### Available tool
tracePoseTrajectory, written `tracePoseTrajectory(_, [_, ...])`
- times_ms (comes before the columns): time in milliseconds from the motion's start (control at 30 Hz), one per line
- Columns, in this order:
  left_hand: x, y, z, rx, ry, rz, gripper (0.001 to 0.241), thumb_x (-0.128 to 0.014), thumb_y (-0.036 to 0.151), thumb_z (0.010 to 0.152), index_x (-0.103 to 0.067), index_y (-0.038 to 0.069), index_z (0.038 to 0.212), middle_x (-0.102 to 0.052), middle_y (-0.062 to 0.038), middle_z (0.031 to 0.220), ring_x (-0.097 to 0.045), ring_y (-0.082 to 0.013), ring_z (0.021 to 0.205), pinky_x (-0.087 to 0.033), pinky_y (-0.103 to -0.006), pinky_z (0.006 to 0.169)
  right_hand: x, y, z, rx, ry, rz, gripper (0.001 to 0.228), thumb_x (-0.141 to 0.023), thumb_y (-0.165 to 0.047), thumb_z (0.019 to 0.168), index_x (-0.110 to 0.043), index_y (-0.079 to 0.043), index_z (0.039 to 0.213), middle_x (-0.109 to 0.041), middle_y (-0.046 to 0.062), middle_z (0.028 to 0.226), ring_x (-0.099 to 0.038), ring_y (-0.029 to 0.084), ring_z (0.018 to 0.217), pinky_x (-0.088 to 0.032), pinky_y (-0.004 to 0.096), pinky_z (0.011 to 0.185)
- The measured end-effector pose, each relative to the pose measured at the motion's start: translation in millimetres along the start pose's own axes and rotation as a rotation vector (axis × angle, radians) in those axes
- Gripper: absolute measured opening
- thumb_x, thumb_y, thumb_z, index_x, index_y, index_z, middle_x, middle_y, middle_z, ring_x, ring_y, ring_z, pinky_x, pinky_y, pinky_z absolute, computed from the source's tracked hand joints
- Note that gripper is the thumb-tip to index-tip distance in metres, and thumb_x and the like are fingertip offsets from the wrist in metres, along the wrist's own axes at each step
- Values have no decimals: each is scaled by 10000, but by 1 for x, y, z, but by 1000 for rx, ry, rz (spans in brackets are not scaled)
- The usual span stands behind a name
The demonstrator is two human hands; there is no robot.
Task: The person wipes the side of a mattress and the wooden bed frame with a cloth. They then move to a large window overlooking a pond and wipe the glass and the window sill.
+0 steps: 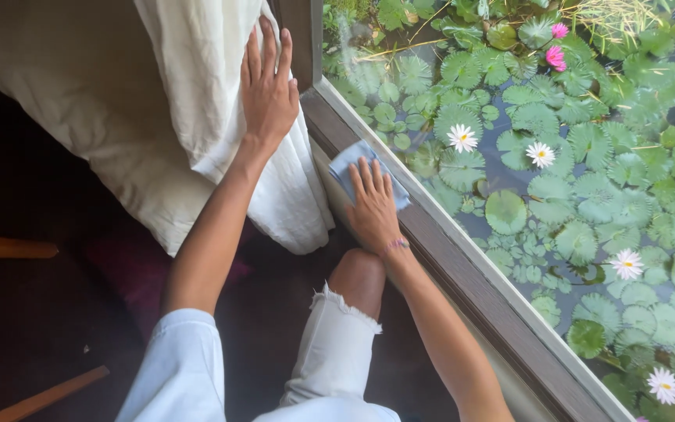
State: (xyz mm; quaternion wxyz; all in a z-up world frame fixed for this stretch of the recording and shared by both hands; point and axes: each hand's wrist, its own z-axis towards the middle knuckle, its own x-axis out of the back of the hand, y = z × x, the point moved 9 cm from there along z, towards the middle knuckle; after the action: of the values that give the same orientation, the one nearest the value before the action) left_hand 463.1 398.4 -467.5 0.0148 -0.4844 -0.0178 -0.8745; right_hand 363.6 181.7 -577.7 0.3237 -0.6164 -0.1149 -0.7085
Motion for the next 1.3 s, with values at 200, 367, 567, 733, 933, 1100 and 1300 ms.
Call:
tracePoseTrajectory(200, [-6,0,2,-45,51,44,760,-726,44,993,-326,98,1637,-220,-190,1669,-277,-404,1535,-320,-511,1259,-45,-13,100,10,-15,-17,982,-728,-272,745,-280,-49,1590,-260,194,1658,-205,391,1537,-202,536,1225])
tracePoseTrajectory(367, [5,-4,2,-84,53,-2,775,-616,-92,907,-377,94,1619,-220,-206,1659,-272,-431,1517,-335,-524,1241,-90,-20,164,6,-113,-9,984,-705,-250,740,-257,-42,1591,-211,162,1681,-142,333,1558,-166,500,1254])
tracePoseTrajectory(567, [21,-3,4,-107,-41,36,802,-642,-126,850,-404,8,1603,-254,-295,1630,-220,-490,1492,-253,-573,1220,-96,-32,186,40,-19,-17,1101,-811,-291,653,-268,-54,1581,-267,154,1665,-219,320,1551,-200,460,1249])
tracePoseTrajectory(733, [10,-4,2,-110,-34,5,869,-651,-174,828,-420,77,1627,-254,-286,1634,-214,-511,1484,-250,-599,1228,-97,-25,178,30,-98,39,1152,-803,-405,674,-215,-70,1606,-197,133,1693,-123,273,1573,-129,440,1268])
tracePoseTrajectory(933, [14,-9,-3,-98,-32,-30,885,-650,-227,793,-467,36,1618,-230,-321,1628,-122,-505,1481,-189,-605,1220,-78,-29,137,42,-35,33,1073,-760,-449,747,-243,-70,1608,-210,113,1696,-150,277,1573,-148,448,1266])
tracePoseTrajectory(1100, [20,-6,0,-83,-19,-23,867,-645,-254,805,-493,-12,1623,-182,-304,1649,-86,-500,1489,-139,-606,1233,-21,-16,63,48,12,42,974,-750,-432,837,-264,-107,1617,-227,62,1699,-164,255,1580,-156,441,1280])
tracePoseTrajectory(1300, [28,-8,7,-38,-136,-164,933,-625,-341,866,-375,1,1698,-46,-314,1638,-1,-532,1482,-53,-654,1237,47,7,-55,-78,-29,126,827,-667,-342,884,-319,-95,1592,-258,56,1687,-165,239,1574,-143,430,1270])
